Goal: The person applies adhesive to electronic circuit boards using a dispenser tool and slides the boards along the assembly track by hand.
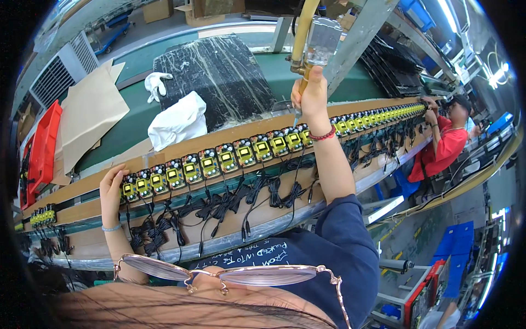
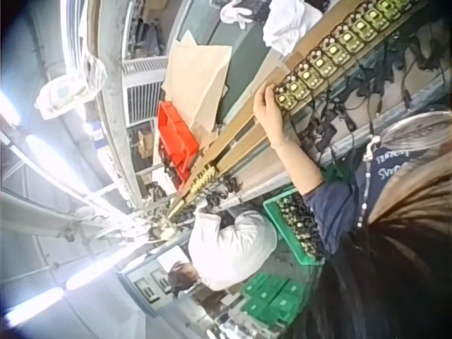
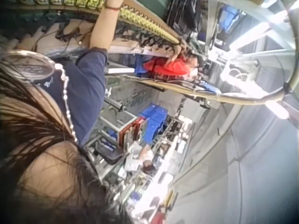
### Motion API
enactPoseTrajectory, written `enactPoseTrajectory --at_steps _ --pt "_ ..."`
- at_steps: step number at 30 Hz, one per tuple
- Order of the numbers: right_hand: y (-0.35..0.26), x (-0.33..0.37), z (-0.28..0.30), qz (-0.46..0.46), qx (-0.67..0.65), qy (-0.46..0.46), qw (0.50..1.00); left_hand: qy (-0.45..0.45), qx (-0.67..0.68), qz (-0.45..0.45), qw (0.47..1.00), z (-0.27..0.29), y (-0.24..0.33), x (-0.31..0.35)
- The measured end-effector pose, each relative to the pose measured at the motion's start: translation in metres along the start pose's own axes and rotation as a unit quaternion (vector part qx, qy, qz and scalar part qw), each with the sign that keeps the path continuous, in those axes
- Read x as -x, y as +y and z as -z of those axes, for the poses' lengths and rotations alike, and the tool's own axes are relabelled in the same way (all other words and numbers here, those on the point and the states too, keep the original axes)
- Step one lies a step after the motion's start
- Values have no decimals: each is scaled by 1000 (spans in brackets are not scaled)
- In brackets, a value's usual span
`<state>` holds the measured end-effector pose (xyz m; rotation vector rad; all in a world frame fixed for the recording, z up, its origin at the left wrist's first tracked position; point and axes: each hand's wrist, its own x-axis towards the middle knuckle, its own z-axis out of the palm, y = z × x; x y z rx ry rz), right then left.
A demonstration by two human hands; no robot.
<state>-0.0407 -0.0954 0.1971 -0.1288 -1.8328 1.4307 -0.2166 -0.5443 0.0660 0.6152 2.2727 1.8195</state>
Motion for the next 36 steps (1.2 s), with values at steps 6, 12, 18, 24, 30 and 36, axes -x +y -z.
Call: enactPoseTrajectory --at_steps 6,12,18,24,30,36 --pt "-1 1 4 -10 -9 12 1000 2 -10 -9 1000 0 3 2" --pt "-7 2 3 -11 -5 12 1000 2 -21 -14 1000 -1 6 1" --pt "-1 5 8 -10 -17 23 1000 7 -21 -16 1000 0 4 1" --pt "2 4 14 -15 -22 2 1000 13 -9 -11 1000 0 0 -2" --pt "6 7 9 -20 -25 13 999 23 -13 -13 1000 4 -3 -2" --pt "5 6 11 -33 -19 7 999 34 -15 -3 999 0 0 1"
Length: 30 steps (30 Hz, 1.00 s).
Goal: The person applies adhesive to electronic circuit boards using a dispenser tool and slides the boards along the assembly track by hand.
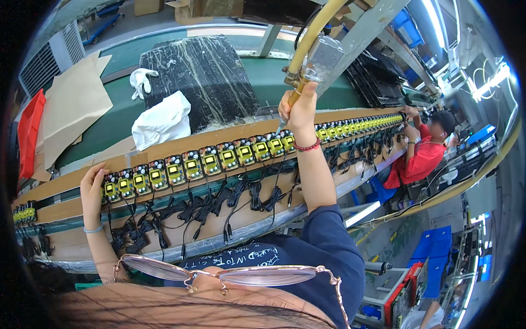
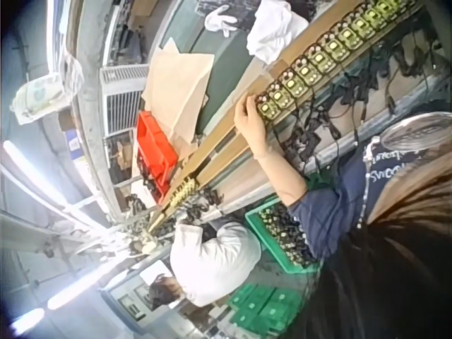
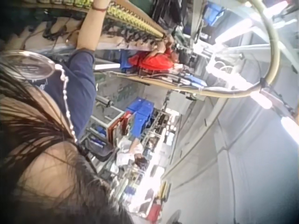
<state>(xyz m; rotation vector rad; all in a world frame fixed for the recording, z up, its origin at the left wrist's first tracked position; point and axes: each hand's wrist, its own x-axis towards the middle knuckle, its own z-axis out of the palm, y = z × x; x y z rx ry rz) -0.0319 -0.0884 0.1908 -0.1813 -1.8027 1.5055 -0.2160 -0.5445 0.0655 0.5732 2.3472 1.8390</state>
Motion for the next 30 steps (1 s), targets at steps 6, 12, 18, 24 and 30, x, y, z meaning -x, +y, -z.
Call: enactPoseTrajectory --at_steps 6,12,18,24,30 --pt "4 1 4 1 -17 16 1000 -5 -10 -1 1000 0 -1 -1" --pt "9 3 3 14 -36 7 999 4 0 6 1000 2 -3 -1" --pt "-6 2 -1 7 -4 -24 1000 -1 49 24 998 3 5 -2" --pt "-30 -4 -18 9 -2 -78 997 17 23 31 999 0 4 3" --pt "-11 10 -38 40 -93 -58 993 -21 33 32 999 1 6 2"
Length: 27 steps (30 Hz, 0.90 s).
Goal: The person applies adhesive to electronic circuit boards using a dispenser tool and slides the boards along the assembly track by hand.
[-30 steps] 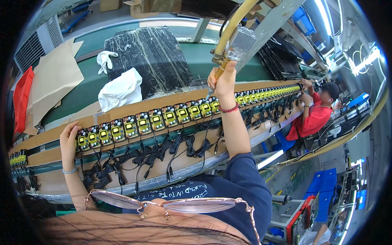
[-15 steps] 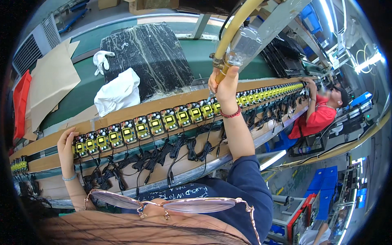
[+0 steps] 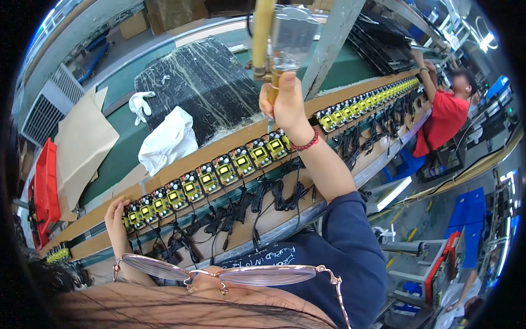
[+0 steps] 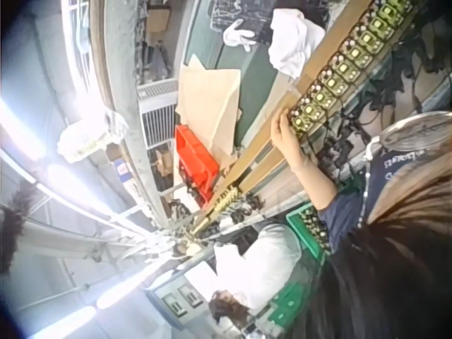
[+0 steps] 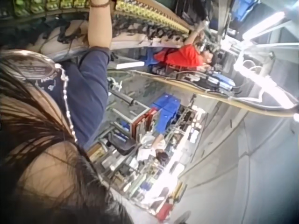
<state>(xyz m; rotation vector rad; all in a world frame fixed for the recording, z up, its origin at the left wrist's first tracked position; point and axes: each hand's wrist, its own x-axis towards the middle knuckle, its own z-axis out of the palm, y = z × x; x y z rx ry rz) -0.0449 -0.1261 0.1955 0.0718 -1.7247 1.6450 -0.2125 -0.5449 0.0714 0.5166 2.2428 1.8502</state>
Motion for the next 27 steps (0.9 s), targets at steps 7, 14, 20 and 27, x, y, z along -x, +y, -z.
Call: enactPoseTrajectory --at_steps 7,14,20,27 --pt "11 0 -10 -9 66 8 998 -7 -1 -9 1000 0 -1 -1" --pt "8 -1 -11 -22 49 4 999 -11 11 -9 1000 0 -4 1" --pt "7 -1 -12 -34 51 26 998 -7 3 -8 1000 -1 1 2" --pt "7 0 -12 -38 61 26 997 -12 8 -7 1000 -1 -1 1"
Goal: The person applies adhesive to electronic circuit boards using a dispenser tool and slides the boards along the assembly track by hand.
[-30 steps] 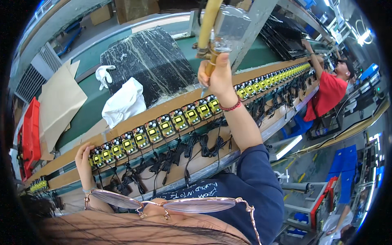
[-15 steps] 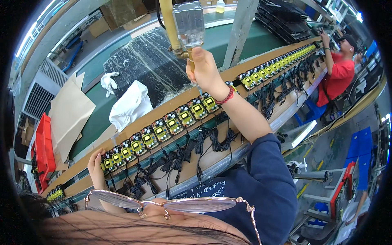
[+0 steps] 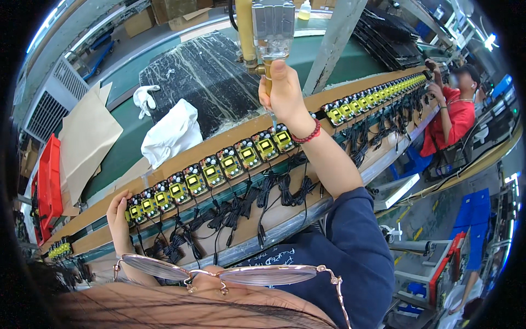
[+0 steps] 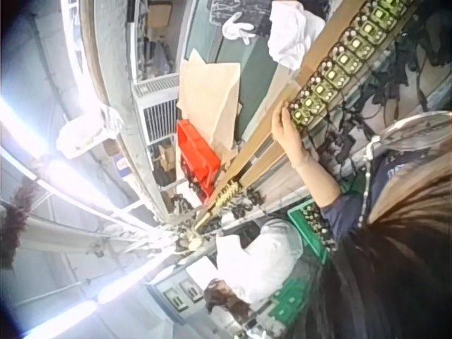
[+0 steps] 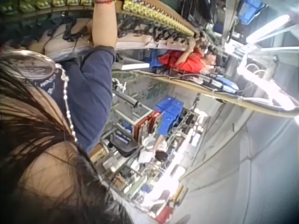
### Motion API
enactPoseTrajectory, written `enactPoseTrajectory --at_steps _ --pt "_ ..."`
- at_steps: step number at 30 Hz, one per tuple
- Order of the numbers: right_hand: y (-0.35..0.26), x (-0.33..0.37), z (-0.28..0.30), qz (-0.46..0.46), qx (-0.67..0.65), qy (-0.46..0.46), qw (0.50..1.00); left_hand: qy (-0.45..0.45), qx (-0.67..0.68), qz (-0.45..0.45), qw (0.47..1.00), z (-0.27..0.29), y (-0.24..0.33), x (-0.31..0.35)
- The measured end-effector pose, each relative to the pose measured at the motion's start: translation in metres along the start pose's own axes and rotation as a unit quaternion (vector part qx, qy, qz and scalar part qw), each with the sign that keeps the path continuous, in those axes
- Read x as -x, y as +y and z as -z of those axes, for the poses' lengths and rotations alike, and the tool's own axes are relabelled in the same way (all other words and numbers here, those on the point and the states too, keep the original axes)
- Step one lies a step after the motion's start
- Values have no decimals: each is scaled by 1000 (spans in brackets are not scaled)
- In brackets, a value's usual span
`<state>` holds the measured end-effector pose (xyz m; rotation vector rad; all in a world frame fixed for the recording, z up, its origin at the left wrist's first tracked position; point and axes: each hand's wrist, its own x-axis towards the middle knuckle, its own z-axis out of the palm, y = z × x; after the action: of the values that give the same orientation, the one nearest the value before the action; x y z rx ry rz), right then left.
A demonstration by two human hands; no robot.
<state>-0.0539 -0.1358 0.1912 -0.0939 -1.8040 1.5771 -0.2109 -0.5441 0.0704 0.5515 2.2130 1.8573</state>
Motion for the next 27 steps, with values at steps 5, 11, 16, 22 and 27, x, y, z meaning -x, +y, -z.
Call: enactPoseTrajectory --at_steps 5,11,16,22,27 --pt "1 0 0 7 9 1 1000 0 -18 -12 1000 -2 1 0" --pt "-5 -3 6 7 3 -14 1000 -4 -23 -10 1000 0 7 2" --pt "-11 -3 17 15 2 5 1000 -1 -36 -27 999 1 -2 3" --pt "-9 2 22 -5 -20 14 1000 -16 -46 -35 998 -5 7 1" --pt "0 3 17 12 15 2 1000 -15 -71 -39 997 -1 8 2"
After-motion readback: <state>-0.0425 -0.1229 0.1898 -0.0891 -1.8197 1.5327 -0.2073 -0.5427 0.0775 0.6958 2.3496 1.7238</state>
